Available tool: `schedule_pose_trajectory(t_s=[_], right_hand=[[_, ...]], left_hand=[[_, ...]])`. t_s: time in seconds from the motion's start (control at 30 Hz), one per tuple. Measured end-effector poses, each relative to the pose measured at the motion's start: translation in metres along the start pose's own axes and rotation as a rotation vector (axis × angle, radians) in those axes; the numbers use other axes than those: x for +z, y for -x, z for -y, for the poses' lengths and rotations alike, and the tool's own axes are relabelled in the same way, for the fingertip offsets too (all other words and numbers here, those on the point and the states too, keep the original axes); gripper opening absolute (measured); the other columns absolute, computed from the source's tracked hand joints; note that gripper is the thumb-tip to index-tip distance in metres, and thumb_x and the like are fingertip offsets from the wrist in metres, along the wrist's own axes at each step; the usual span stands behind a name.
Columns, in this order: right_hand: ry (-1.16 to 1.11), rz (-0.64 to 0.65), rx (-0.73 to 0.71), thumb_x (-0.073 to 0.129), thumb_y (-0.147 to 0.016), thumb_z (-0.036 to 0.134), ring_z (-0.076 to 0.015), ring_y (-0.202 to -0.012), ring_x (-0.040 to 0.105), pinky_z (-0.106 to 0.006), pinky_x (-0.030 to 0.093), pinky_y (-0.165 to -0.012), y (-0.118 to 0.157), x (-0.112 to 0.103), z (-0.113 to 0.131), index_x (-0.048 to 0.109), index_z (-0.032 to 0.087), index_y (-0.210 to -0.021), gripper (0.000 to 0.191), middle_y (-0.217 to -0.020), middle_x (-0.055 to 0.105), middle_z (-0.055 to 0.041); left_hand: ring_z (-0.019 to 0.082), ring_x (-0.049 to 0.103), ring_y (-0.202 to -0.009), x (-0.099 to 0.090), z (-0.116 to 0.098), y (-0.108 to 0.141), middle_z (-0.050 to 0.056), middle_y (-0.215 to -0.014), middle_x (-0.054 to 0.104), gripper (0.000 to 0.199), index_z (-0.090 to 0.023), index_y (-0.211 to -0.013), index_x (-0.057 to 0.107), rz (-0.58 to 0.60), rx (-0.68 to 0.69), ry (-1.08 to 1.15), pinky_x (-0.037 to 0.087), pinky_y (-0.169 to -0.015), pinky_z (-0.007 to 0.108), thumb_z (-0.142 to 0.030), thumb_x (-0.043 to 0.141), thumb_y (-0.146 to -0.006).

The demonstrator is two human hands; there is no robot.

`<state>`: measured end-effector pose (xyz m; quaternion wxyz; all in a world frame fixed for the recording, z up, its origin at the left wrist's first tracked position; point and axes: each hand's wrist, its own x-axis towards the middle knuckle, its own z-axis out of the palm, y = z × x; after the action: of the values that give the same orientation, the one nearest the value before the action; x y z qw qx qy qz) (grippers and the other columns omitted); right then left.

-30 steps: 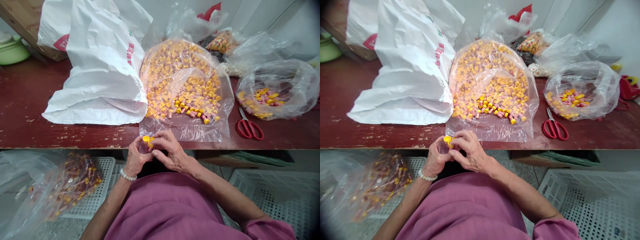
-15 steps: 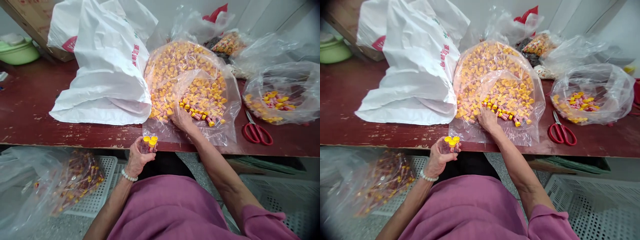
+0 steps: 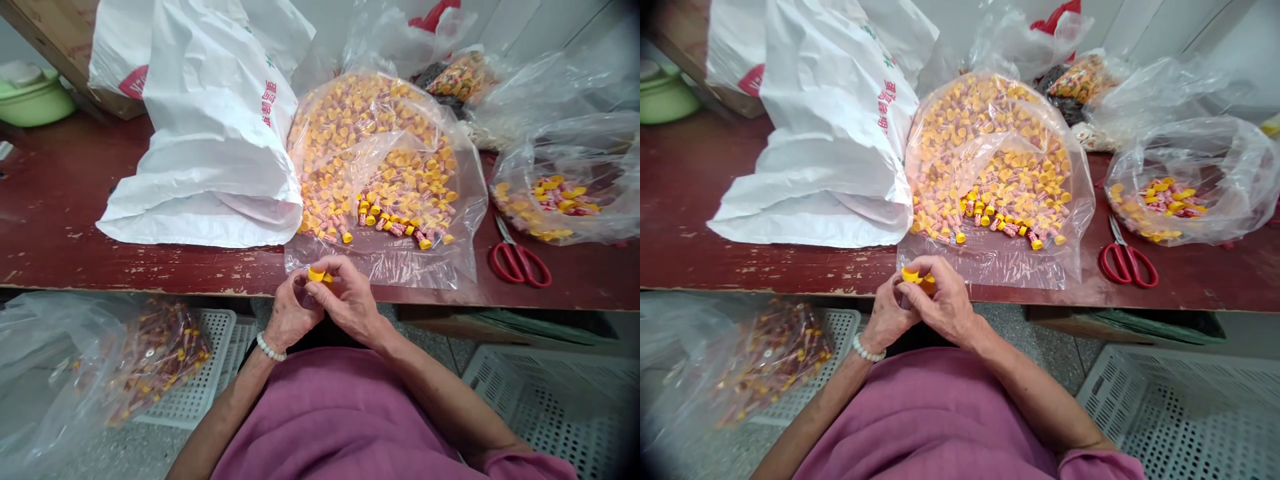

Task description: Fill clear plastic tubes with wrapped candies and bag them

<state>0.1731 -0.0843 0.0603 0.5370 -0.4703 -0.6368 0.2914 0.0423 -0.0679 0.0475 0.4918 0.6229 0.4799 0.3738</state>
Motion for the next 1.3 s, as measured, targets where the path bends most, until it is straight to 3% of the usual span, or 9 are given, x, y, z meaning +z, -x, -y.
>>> schedule_pose_trajectory(t_s=[0.1,0.27,0.47,0.63,0.8,0.93,1.1,1.2,1.3], right_hand=[[0.109,0.066,-0.147,0.058,-0.085,0.029,-0.0203,-0.099,0.058,-0.039,0.046,-0.089,0.002,-0.003,0.003,0.058,0.024,-0.096,0.012,-0.101,0.065,-0.0054],[0.186,0.022,-0.136,0.048,-0.089,0.035,-0.0250,-0.122,0.046,-0.048,0.037,-0.101,0.003,-0.015,0.004,0.060,0.027,-0.104,0.021,-0.131,0.052,-0.0077],[0.289,0.244,-0.252,0.057,-0.080,0.056,-0.0290,-0.128,0.039,-0.051,0.032,-0.105,0.007,-0.019,-0.004,0.059,0.028,-0.113,0.044,-0.135,0.050,-0.0072],[0.607,-0.118,-0.083,0.049,-0.089,0.031,-0.0247,-0.100,0.054,-0.044,0.041,-0.091,-0.036,-0.037,-0.054,0.062,0.019,-0.099,0.020,-0.102,0.063,-0.0106],[0.857,-0.029,0.079,0.051,-0.085,0.023,-0.0278,-0.096,0.053,-0.043,0.042,-0.085,-0.062,-0.038,-0.097,0.061,0.015,-0.105,0.023,-0.103,0.061,-0.0144],[0.562,-0.084,0.076,0.048,-0.089,0.026,-0.0202,-0.082,0.057,-0.035,0.047,-0.076,-0.045,-0.044,-0.062,0.059,0.017,-0.102,0.019,-0.094,0.062,-0.0093],[0.209,0.235,-0.189,0.046,-0.092,0.019,-0.0162,-0.093,0.058,-0.031,0.048,-0.082,-0.018,-0.039,0.007,0.058,0.020,-0.105,0.018,-0.100,0.061,-0.0071],[0.194,0.325,-0.291,0.044,-0.091,0.015,-0.0169,-0.095,0.057,-0.033,0.049,-0.084,-0.014,-0.029,0.019,0.056,0.018,-0.111,0.023,-0.100,0.061,-0.0087],[0.194,0.267,-0.278,0.047,-0.089,0.017,-0.0179,-0.097,0.056,-0.035,0.048,-0.086,-0.013,-0.027,0.018,0.050,0.019,-0.120,0.031,-0.106,0.060,-0.0090]], left_hand=[[0.014,0.057,-0.068,-0.001,-0.001,0.001,0.000,-0.078,0.062,0.031,-0.015,-0.084,0.054,-0.026,0.013,0.007,0.046,-0.062,0.023,-0.013,0.068,-0.057],[0.013,0.056,-0.065,-0.004,0.001,0.000,-0.001,-0.076,0.061,0.035,-0.016,-0.085,0.054,-0.025,-0.039,0.044,0.045,-0.061,0.022,-0.008,0.065,-0.053],[0.015,0.059,-0.069,-0.010,-0.002,-0.001,-0.001,-0.078,0.061,0.038,-0.015,-0.085,0.055,-0.028,-0.061,0.104,0.048,-0.064,0.024,-0.005,0.061,-0.049],[0.013,0.058,-0.064,-0.012,0.003,0.000,-0.002,-0.072,0.061,0.035,-0.015,-0.084,0.053,-0.022,-0.149,0.186,0.046,-0.059,0.023,-0.007,0.065,-0.052],[0.012,0.057,-0.064,-0.012,0.003,0.001,-0.001,-0.074,0.061,0.036,-0.015,-0.083,0.052,-0.024,-0.156,0.201,0.046,-0.060,0.022,-0.006,0.066,-0.051],[0.013,0.058,-0.066,-0.011,0.004,0.000,-0.001,-0.077,0.061,0.037,-0.016,-0.086,0.052,-0.016,-0.109,0.148,0.046,-0.061,0.022,-0.006,0.064,-0.052],[0.013,0.058,-0.068,-0.007,0.005,0.002,-0.001,-0.078,0.060,0.036,-0.016,-0.088,0.053,0.070,0.078,-0.110,0.045,-0.062,0.023,-0.003,0.056,-0.055],[0.012,0.054,-0.064,-0.004,0.001,0.006,-0.002,-0.074,0.059,0.036,-0.016,-0.088,0.054,0.070,0.144,-0.251,0.042,-0.060,0.022,-0.002,0.055,-0.055],[0.010,0.051,-0.061,-0.004,0.000,0.009,-0.004,-0.071,0.056,0.032,-0.016,-0.084,0.052,0.085,0.136,-0.253,0.040,-0.058,0.021,-0.003,0.054,-0.056]])
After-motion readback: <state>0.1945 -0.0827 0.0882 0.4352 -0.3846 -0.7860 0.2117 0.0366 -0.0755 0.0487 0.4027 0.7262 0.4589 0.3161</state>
